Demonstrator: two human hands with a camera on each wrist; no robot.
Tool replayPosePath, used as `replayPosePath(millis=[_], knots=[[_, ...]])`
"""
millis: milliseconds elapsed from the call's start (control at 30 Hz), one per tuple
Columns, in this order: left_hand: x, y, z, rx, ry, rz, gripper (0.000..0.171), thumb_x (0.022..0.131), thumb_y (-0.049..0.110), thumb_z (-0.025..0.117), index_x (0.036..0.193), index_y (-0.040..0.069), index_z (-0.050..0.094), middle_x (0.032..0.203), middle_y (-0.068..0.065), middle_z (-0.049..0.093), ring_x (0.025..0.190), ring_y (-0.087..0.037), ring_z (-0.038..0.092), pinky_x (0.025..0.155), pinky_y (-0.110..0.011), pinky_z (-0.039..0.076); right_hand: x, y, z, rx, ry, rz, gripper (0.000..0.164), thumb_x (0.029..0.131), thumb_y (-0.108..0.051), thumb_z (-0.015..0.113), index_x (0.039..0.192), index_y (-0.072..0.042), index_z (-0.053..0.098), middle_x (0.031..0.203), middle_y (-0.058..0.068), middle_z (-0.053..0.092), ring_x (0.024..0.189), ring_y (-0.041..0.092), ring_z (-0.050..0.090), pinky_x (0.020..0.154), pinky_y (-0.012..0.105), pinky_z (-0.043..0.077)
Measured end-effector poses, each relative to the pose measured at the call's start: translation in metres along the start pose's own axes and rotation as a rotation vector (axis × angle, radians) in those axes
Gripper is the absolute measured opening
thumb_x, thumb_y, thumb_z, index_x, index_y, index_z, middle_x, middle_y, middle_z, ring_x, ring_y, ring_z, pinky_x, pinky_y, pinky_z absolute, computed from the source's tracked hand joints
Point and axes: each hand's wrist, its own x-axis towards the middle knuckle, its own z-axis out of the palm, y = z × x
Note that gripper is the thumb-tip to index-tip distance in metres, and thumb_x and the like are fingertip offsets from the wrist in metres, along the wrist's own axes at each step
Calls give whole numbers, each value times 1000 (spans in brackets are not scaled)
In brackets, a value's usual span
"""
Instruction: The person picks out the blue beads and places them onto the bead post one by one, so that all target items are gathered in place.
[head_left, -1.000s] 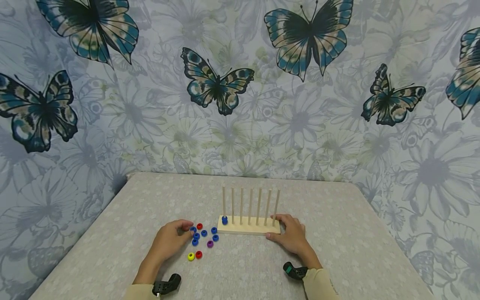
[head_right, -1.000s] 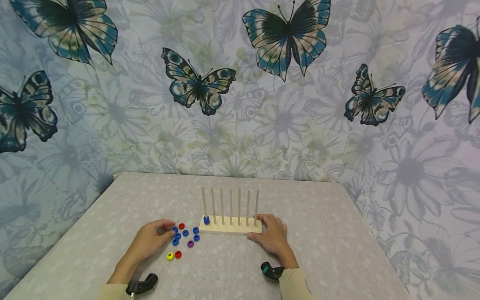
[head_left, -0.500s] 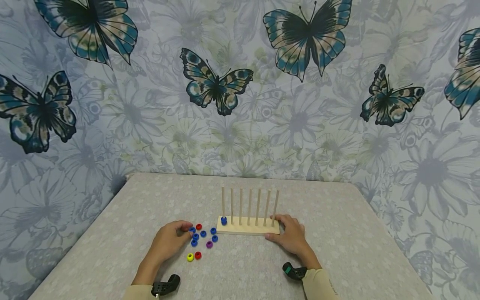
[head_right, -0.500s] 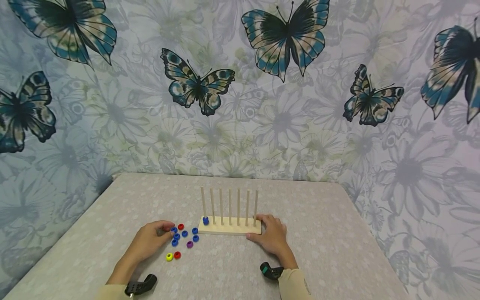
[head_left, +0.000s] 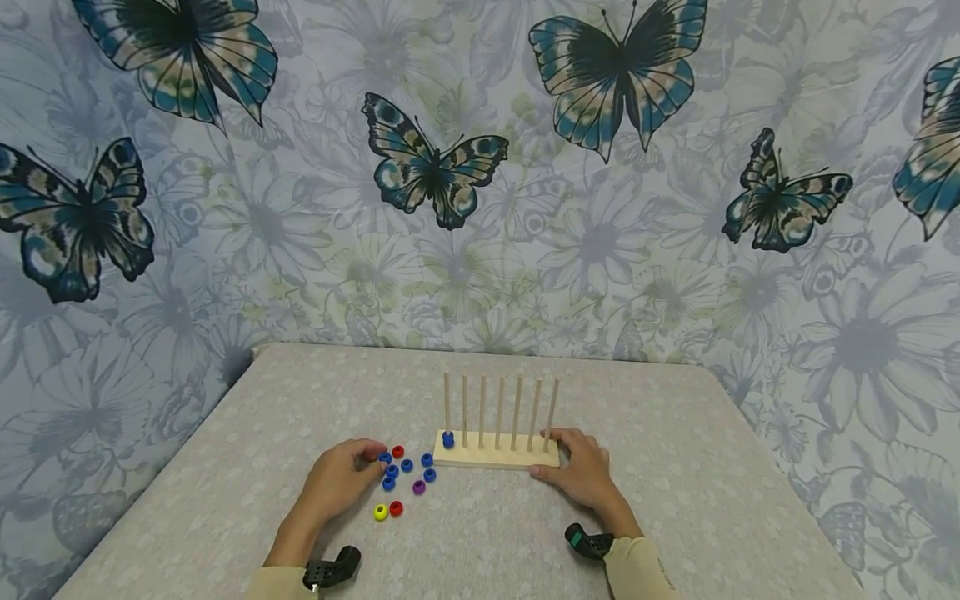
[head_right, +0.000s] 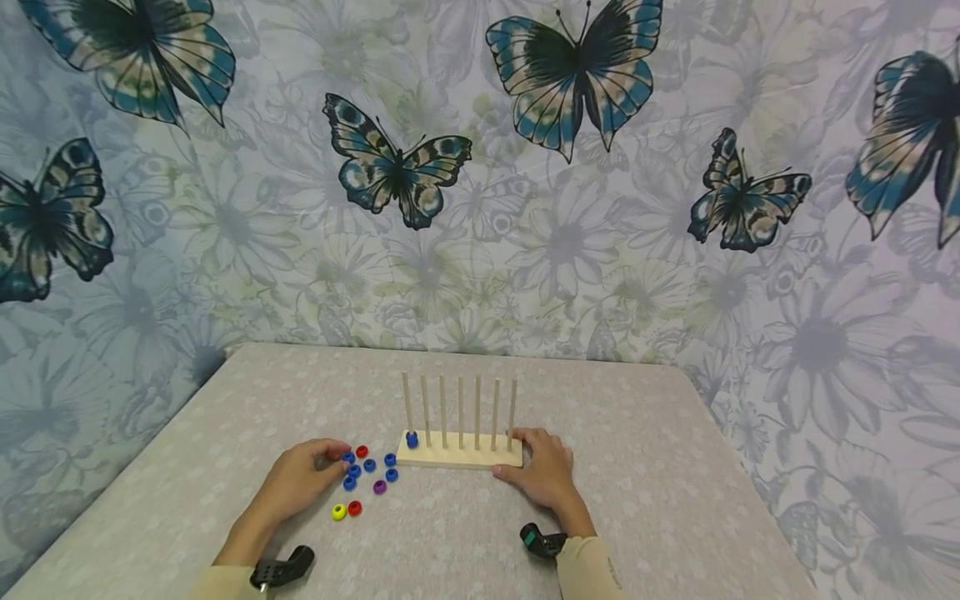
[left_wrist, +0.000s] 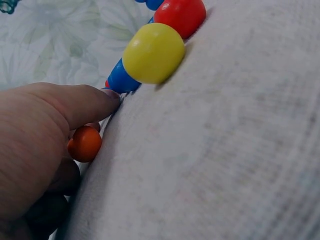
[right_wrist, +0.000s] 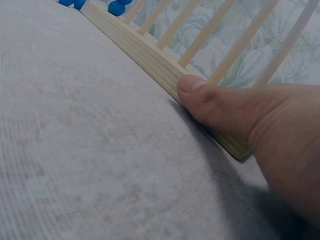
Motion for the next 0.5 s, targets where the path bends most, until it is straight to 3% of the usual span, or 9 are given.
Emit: replayPosePath(millis=[500], knots=[[0, 3, 0, 5, 13, -9, 22, 88, 30, 77, 109, 24, 75, 98, 7, 70, 97, -15, 66, 89, -48, 52, 3, 4, 2, 4, -4, 9, 68, 74, -59, 82, 132, -30, 61, 138, -1, 59, 124, 25, 49, 93, 47, 32]])
